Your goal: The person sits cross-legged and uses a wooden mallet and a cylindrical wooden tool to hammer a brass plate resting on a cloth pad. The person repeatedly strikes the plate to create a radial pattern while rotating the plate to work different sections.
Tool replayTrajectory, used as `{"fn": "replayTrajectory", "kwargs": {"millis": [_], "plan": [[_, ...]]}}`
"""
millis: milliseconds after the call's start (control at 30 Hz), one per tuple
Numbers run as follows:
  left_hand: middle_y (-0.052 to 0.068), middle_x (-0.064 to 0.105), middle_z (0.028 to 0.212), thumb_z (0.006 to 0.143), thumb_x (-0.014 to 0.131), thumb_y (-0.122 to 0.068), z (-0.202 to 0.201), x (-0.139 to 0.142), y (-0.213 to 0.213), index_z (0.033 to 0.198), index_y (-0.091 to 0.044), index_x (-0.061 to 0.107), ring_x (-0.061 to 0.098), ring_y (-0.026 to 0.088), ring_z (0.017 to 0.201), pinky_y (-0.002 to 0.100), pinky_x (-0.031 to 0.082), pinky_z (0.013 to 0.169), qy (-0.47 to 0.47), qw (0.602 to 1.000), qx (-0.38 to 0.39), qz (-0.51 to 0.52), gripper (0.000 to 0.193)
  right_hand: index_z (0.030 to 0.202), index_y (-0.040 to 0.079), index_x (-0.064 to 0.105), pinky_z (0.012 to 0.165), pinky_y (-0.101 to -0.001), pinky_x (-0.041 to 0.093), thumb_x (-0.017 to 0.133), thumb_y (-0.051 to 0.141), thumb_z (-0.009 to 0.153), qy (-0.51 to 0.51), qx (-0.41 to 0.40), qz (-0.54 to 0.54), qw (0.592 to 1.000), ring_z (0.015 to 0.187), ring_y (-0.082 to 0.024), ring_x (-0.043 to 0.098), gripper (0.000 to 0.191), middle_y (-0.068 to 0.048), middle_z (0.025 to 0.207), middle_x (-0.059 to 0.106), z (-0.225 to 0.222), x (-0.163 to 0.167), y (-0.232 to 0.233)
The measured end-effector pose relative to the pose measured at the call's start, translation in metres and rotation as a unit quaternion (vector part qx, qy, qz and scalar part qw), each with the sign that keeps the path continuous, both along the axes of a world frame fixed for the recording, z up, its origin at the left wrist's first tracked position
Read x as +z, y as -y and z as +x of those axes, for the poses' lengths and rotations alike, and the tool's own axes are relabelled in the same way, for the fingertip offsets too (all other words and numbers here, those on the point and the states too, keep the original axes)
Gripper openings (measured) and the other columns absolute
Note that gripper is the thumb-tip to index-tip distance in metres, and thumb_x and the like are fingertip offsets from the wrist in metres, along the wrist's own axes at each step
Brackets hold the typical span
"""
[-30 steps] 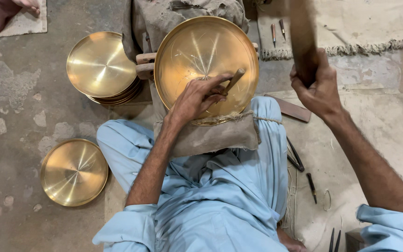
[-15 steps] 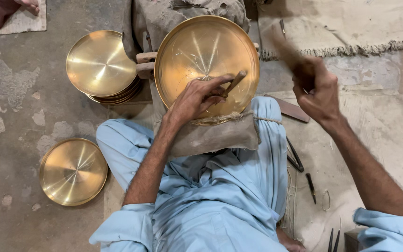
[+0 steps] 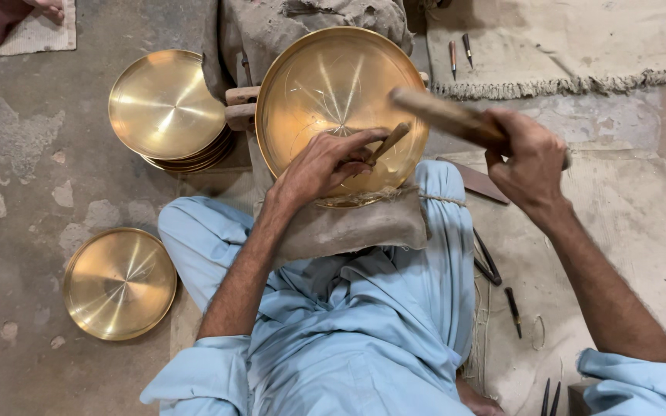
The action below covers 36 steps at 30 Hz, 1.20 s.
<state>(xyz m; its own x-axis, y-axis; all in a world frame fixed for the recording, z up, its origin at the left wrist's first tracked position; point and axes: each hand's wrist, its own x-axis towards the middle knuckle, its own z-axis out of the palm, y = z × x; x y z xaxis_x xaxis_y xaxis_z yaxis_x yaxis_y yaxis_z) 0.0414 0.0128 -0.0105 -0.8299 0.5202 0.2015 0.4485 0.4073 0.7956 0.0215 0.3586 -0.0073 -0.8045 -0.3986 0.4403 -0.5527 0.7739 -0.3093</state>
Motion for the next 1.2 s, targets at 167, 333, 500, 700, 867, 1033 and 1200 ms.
{"fn": "replayTrajectory", "kwargs": {"millis": [167, 333, 500, 700, 867, 1033, 1200], "plan": [[0.008, 0.080, 0.107, 0.085, 0.076, -0.003, -0.001, -0.001, -0.001, 0.145, -0.017, 0.053, 0.079, 0.023, 0.097, 0.039, 0.065, 0.087, -0.013, 1.000, -0.003, -0.008, 0.065, 0.133, 0.012, 0.065, 0.079, -0.0443, 0.063, 0.068, -0.002, 0.085, 0.048, -0.010, 0.053, 0.997, 0.084, -0.027, 0.074, 0.050, -0.014, 0.105, 0.075, 0.004, -0.004, 0.000], [0.007, 0.080, 0.107, 0.085, 0.076, -0.003, -0.001, -0.005, 0.000, 0.143, -0.018, 0.055, 0.079, 0.022, 0.096, 0.038, 0.066, 0.088, -0.018, 1.000, -0.012, -0.014, 0.064, 0.129, 0.009, 0.055, 0.079, -0.0407, 0.061, 0.066, 0.001, 0.094, 0.114, 0.008, -0.193, 0.975, 0.089, -0.024, 0.070, 0.037, -0.010, 0.103, 0.070, 0.011, -0.009, 0.002], [0.006, 0.079, 0.112, 0.084, 0.074, -0.001, -0.001, -0.007, -0.001, 0.143, -0.018, 0.055, 0.079, 0.022, 0.096, 0.038, 0.065, 0.089, -0.027, 0.999, -0.022, -0.007, 0.065, 0.127, 0.005, 0.062, 0.073, -0.0415, 0.060, 0.070, -0.001, 0.087, 0.022, -0.026, -0.004, 0.999, 0.082, -0.026, 0.070, 0.040, -0.014, 0.097, 0.072, 0.014, -0.012, 0.000], [0.006, 0.080, 0.107, 0.085, 0.075, -0.003, 0.000, -0.002, 0.001, 0.143, -0.019, 0.055, 0.079, 0.022, 0.096, 0.039, 0.065, 0.087, -0.024, 0.999, -0.019, -0.025, 0.064, 0.111, 0.004, 0.063, 0.070, -0.0368, 0.060, 0.066, -0.004, 0.087, 0.113, -0.021, -0.094, 0.989, 0.078, -0.022, 0.070, 0.025, -0.011, 0.092, 0.071, 0.016, -0.014, 0.000], [0.006, 0.080, 0.105, 0.085, 0.076, -0.005, 0.000, 0.000, 0.002, 0.144, -0.019, 0.055, 0.079, 0.023, 0.095, 0.040, 0.064, 0.086, -0.021, 0.999, -0.021, -0.032, 0.064, 0.120, -0.001, 0.052, 0.076, -0.0317, 0.060, 0.064, -0.005, 0.095, 0.116, -0.001, -0.211, 0.971, 0.085, -0.016, 0.071, 0.028, -0.008, 0.097, 0.070, 0.021, -0.011, 0.002], [0.007, 0.080, 0.106, 0.086, 0.078, -0.008, -0.002, -0.003, 0.003, 0.142, -0.017, 0.056, 0.078, 0.023, 0.097, 0.040, 0.063, 0.086, -0.034, 0.999, -0.025, -0.032, 0.061, 0.125, 0.001, 0.064, 0.076, -0.0382, 0.061, 0.067, -0.009, 0.084, 0.055, -0.028, -0.033, 0.998, 0.085, -0.023, 0.072, 0.043, -0.014, 0.102, 0.073, 0.022, -0.013, -0.001], [0.007, 0.080, 0.102, 0.085, 0.078, -0.008, -0.002, -0.003, 0.002, 0.141, -0.016, 0.057, 0.078, 0.023, 0.094, 0.040, 0.062, 0.085, -0.044, 0.998, -0.027, -0.030, 0.060, 0.133, 0.007, 0.053, 0.078, -0.0362, 0.061, 0.066, 0.000, 0.093, 0.145, -0.004, -0.164, 0.976, 0.085, -0.023, 0.070, 0.042, -0.011, 0.098, 0.071, 0.020, -0.024, -0.007]]}}
